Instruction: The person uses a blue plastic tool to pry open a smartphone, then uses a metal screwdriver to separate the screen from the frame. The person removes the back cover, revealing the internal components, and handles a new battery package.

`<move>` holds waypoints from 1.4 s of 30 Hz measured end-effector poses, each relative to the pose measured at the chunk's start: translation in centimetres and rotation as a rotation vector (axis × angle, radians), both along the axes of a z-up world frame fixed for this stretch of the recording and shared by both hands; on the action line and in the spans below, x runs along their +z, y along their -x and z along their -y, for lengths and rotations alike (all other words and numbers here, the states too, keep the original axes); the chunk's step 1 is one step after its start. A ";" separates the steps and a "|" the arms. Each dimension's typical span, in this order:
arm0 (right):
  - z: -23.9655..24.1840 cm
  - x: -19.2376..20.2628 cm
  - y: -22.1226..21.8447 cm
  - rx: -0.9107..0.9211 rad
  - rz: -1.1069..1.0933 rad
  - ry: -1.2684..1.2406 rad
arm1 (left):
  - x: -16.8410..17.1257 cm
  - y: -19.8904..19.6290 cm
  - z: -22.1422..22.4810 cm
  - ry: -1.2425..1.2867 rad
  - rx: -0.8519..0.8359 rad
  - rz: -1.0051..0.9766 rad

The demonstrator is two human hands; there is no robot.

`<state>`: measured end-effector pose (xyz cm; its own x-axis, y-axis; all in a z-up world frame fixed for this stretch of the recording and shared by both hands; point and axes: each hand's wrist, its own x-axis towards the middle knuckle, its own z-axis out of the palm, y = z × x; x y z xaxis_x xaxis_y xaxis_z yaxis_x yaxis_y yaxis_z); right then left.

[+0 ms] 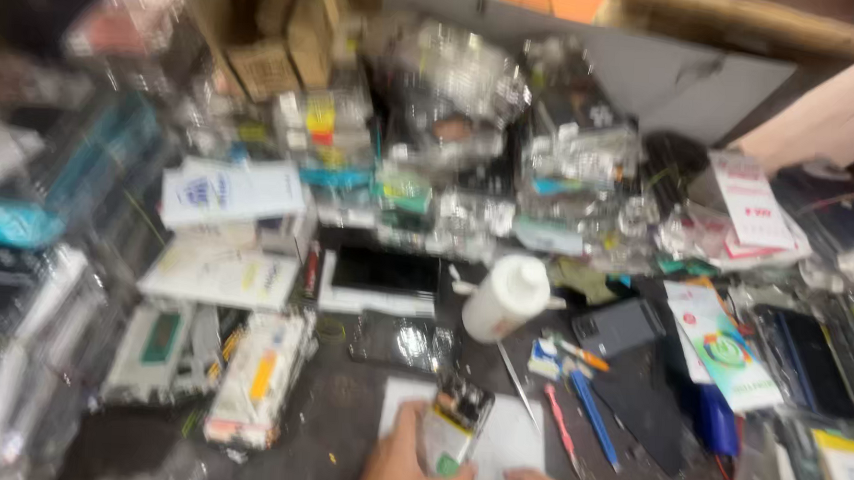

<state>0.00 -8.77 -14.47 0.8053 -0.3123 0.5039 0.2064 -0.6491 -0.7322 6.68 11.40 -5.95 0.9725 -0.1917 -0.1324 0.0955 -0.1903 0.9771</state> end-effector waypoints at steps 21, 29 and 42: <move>-3.2 7.5 2.3 0.010 -0.269 -0.078 | 1.0 0.6 0.6 0.264 -0.028 -0.041; -2.9 7.1 2.6 0.024 -0.288 -0.073 | -1.1 0.3 0.9 0.615 -0.068 -0.248; -4.3 9.9 4.1 0.000 -0.085 -0.051 | -1.0 0.3 0.2 1.078 0.019 -0.587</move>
